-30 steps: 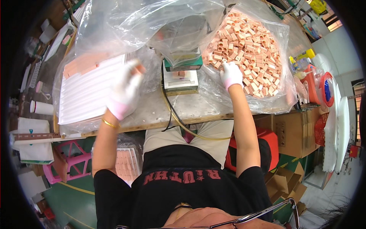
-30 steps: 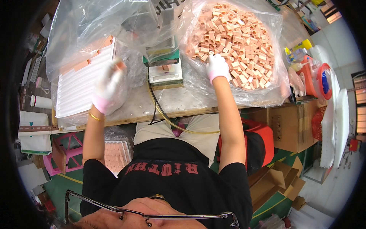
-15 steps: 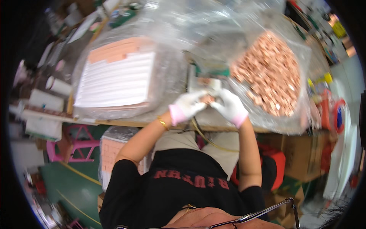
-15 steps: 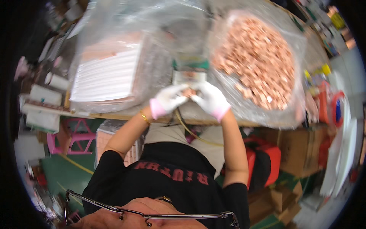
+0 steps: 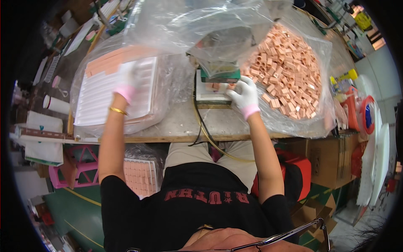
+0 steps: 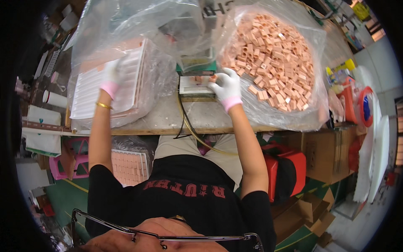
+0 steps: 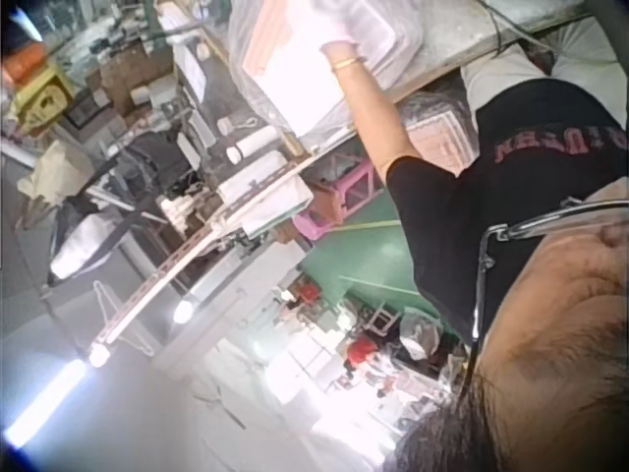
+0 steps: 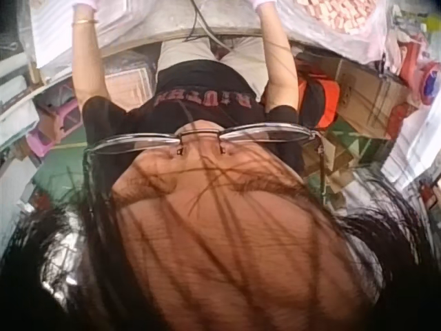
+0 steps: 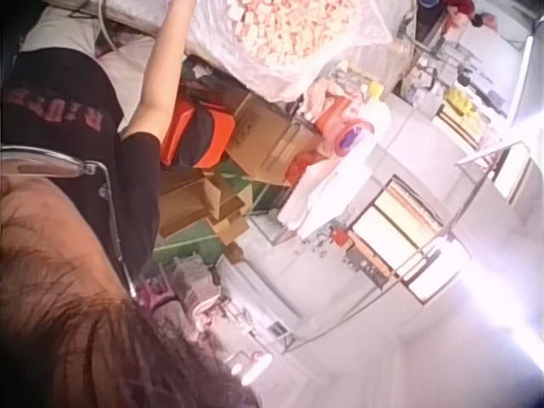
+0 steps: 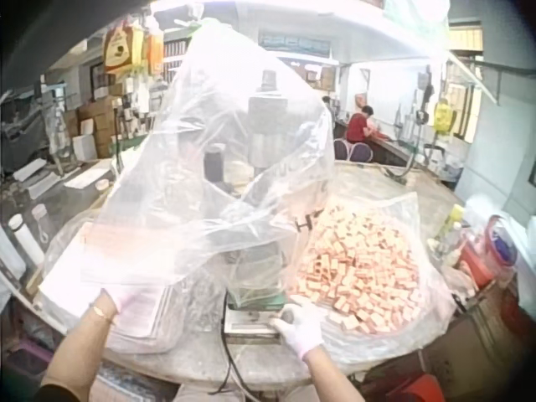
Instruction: The recorder is picking up small pink rectangular components from a large pile and arranging them into a white plastic tray.
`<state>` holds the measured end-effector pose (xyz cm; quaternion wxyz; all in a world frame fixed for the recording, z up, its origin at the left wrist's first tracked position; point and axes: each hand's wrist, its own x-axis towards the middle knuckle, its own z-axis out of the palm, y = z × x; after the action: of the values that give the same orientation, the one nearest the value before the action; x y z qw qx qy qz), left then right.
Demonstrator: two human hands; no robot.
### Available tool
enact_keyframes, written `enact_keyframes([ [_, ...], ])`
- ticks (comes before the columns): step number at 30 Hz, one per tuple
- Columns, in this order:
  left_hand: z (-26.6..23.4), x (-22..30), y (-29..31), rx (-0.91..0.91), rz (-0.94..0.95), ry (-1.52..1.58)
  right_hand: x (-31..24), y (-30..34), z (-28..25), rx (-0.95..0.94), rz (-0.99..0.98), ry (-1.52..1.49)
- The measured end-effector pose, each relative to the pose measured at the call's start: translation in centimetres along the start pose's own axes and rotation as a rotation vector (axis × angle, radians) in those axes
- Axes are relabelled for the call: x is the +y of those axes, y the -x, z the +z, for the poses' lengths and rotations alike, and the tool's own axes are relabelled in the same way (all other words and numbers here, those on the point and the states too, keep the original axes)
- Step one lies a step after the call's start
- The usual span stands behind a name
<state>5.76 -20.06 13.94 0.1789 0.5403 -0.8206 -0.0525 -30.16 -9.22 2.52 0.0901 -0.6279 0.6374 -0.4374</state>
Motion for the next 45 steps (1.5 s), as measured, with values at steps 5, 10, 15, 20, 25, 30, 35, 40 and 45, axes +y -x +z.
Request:
enact_keyframes([
  [5,-0.2,-6.5,-3.9,-0.023,-0.045,-0.336,0.1,-0.9,2.5,-0.052,0.093,-0.183],
  [10,0.3,-9.3,-4.2,-0.064,0.076,-0.298,-1.4,-1.2,2.2,-0.07,0.142,-0.096],
  [15,0.0,-13.2,-2.7,0.013,0.065,-0.2,0.8,-1.8,-4.0,-0.217,0.145,0.429],
  [20,1.3,-5.9,-0.7,0.331,0.151,0.252,6.2,0.6,-8.0,-0.357,0.291,0.964],
  [25,1.8,8.4,6.5,0.082,0.287,0.575,1.4,1.0,-7.1,-0.157,0.115,0.262],
  [30,7.5,13.2,7.8,-0.374,0.185,0.939,-6.7,3.2,-3.8,-0.381,0.33,-0.871],
  [35,8.9,13.7,7.0,-0.397,0.227,0.961,-6.6,2.5,-3.8,-0.318,-0.383,-0.153],
  [40,9.9,13.9,6.7,-0.472,0.198,1.15,-6.1,3.7,-3.2,-0.255,-0.27,-0.296],
  [45,11.9,13.2,6.4,-0.582,0.126,1.363,-4.8,4.0,-2.5,-0.257,-0.17,-0.267],
])
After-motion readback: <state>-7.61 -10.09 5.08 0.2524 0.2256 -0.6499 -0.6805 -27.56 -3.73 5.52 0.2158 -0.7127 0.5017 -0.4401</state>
